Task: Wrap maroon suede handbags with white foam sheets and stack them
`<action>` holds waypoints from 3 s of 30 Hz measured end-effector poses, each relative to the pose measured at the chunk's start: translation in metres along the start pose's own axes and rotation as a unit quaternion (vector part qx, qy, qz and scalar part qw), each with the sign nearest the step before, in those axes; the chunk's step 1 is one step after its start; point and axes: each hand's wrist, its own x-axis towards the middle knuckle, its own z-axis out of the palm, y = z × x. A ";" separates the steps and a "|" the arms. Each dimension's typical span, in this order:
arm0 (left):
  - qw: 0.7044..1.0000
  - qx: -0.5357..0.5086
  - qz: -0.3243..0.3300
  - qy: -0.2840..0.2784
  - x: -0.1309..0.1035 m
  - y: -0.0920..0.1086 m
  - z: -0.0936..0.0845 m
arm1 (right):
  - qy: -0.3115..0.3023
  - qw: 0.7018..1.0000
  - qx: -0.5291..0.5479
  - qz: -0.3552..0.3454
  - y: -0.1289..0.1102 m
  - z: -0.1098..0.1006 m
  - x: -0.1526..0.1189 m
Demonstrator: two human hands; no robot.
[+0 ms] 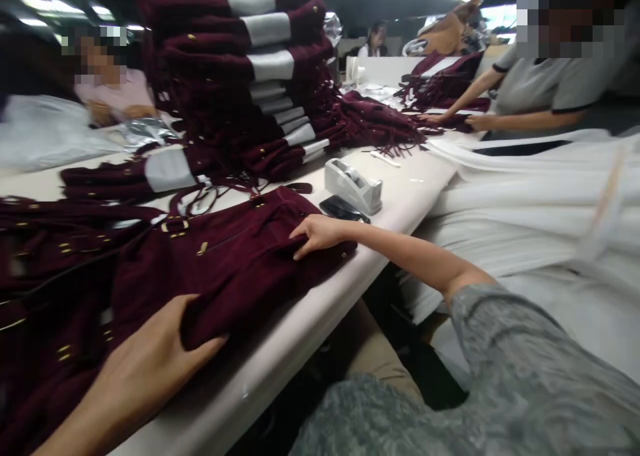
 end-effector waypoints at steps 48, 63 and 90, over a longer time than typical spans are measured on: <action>0.943 0.168 0.098 0.271 -0.060 -0.004 -0.029 | 0.231 0.921 -0.274 -0.151 0.005 0.061 -0.029; 0.920 0.254 0.188 0.232 -0.005 -0.011 0.008 | 0.169 0.952 -0.222 -0.130 0.000 0.034 -0.026; 0.912 0.257 0.175 0.266 -0.097 0.016 0.063 | 0.267 0.924 -0.274 -0.032 -0.005 0.088 -0.126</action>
